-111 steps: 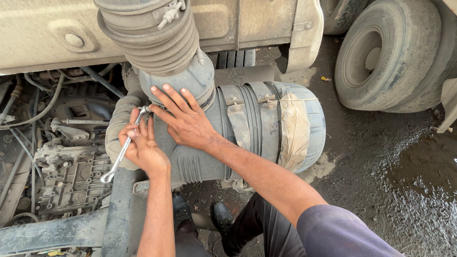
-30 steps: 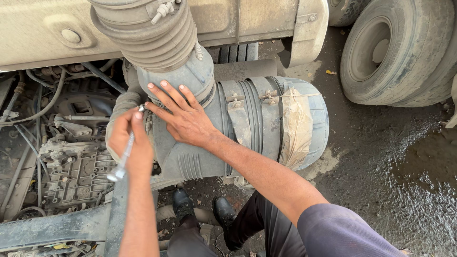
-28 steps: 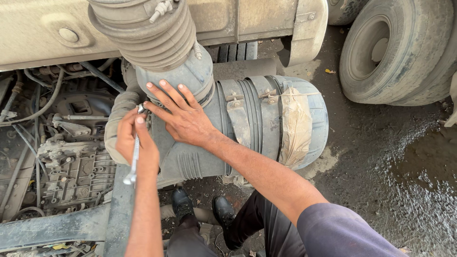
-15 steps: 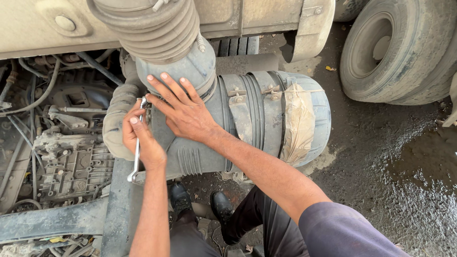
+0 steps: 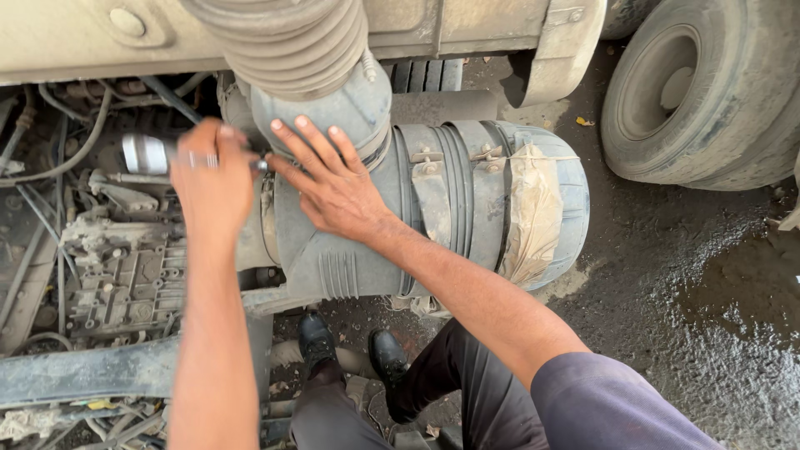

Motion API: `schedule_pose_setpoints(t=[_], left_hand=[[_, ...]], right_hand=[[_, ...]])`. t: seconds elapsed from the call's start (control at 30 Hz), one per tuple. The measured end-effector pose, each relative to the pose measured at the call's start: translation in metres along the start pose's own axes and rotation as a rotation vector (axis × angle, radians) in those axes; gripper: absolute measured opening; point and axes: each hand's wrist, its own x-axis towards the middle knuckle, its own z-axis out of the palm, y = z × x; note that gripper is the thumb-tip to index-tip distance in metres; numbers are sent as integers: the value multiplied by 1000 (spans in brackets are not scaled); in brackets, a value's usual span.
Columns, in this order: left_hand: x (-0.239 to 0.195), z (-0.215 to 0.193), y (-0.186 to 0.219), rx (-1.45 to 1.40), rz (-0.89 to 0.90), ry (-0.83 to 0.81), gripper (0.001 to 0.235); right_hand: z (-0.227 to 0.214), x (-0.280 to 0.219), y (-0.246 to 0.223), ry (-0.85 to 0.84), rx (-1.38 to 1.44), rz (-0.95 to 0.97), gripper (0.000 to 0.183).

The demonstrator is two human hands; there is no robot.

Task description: The person uses a wrench to tighten hose clamps on a large flexible air intake hose connected to a truck engine. The person repeatedly adjusts the clamps and repositions the hose to ensure a secure fit.

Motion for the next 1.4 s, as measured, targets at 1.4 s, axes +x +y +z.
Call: schedule_pose_setpoints(t=[1.4], left_hand=[[-30,16,-21,-309,-27,182,28]], right_hand=[[-3,1,0,-8,44,15,64]])
